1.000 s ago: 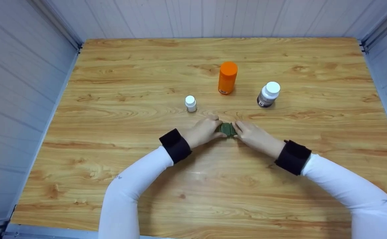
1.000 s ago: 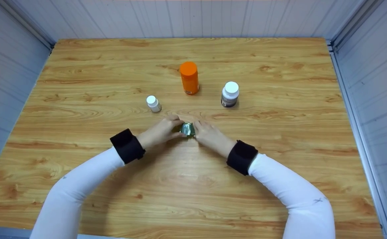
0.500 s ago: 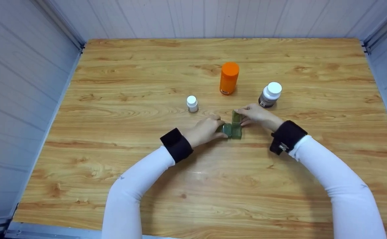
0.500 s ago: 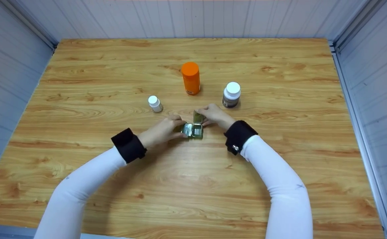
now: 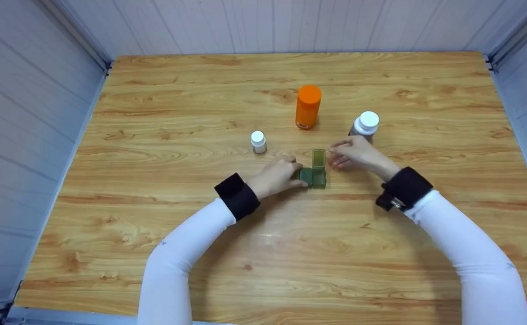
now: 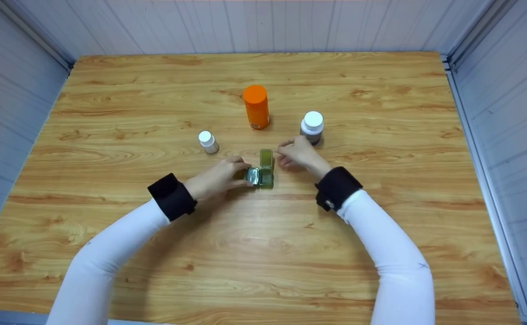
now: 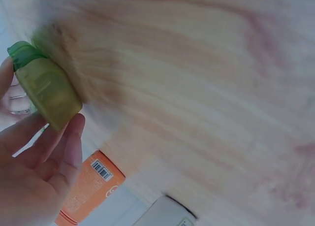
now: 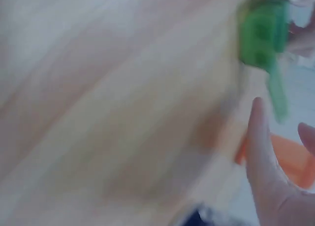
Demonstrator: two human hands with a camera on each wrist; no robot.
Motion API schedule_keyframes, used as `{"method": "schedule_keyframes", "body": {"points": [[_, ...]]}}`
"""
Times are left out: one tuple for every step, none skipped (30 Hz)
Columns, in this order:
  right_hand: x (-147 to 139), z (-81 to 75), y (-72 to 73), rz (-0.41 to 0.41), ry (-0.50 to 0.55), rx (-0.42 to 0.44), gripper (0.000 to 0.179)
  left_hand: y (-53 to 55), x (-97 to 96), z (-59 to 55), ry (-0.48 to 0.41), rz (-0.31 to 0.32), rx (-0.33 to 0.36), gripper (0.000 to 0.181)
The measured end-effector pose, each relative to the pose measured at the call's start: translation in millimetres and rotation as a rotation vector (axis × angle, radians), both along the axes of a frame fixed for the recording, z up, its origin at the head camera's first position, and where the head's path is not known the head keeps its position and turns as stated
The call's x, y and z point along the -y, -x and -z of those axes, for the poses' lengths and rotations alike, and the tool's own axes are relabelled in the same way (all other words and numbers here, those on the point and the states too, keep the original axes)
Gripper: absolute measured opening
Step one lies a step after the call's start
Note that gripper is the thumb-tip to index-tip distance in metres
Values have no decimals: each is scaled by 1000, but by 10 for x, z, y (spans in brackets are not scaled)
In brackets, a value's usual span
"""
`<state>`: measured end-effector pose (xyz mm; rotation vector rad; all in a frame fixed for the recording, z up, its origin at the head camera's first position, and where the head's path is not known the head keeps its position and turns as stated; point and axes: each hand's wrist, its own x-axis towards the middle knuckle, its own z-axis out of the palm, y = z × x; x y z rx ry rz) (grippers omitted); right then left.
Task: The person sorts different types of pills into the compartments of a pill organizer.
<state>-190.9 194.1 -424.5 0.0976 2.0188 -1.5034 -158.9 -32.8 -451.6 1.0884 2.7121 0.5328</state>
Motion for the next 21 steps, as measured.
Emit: {"method": "schedule_keyframes", "body": {"points": [[-53,-39,-22,5,-16,-36,39,2,9,-11,-17,-5,-5,44],[-114,-69,-42,13,-34,-74,35,5,18,-23,-36,-15,-13,47],[-177,-93,-58,33,-57,-106,29,6,27,-38,-62,-28,-23,48],[-240,-110,-72,60,-80,-129,25,5,36,-56,-91,-44,-31,49],[-300,-119,-82,89,-106,-148,22,2,45,-76,-124,-60,-44,49],[-354,-120,-88,118,-146,-170,22,-3,54,-95,-157,-76,-61,47],[-400,-116,-86,141,-186,-185,25,-9,63,-114,-188,-91,-79,44],[-437,-106,-79,157,-229,-197,31,-16,72,-133,-215,-104,-102,40],[-466,-95,-70,169,-267,-201,40,-28,81,-153,-243,-113,-119,36],[-486,-83,-59,177,-301,-207,50,-40,88,-166,-268,-119,-135,31],[-497,-67,-41,178,-334,-221,61,-55,94,-179,-293,-124,-149,27],[-501,-53,-22,174,-361,-238,70,-71,99,-189,-316,-127,-159,24],[-499,-37,1,172,-375,-257,78,-86,101,-196,-338,-129,-167,22],[-494,-22,24,173,-383,-279,81,-102,102,-199,-360,-129,-172,20],[-485,-7,49,173,-384,-307,83,-118,101,-201,-378,-129,-175,18],[-475,10,74,179,-382,-338,82,-133,98,-200,-397,-128,-175,17],[-464,25,98,184,-379,-368,81,-147,93,-197,-410,-130,-176,16],[-457,40,120,188,-379,-394,79,-161,86,-194,-417,-133,-176,15],[-452,55,138,195,-379,-416,76,-174,79,-190,-423,-135,-173,15],[-448,68,154,200,-379,-434,73,-186,70,-188,-430,-137,-169,14],[-446,82,168,205,-379,-451,70,-197,59,-185,-432,-141,-165,15]]}}
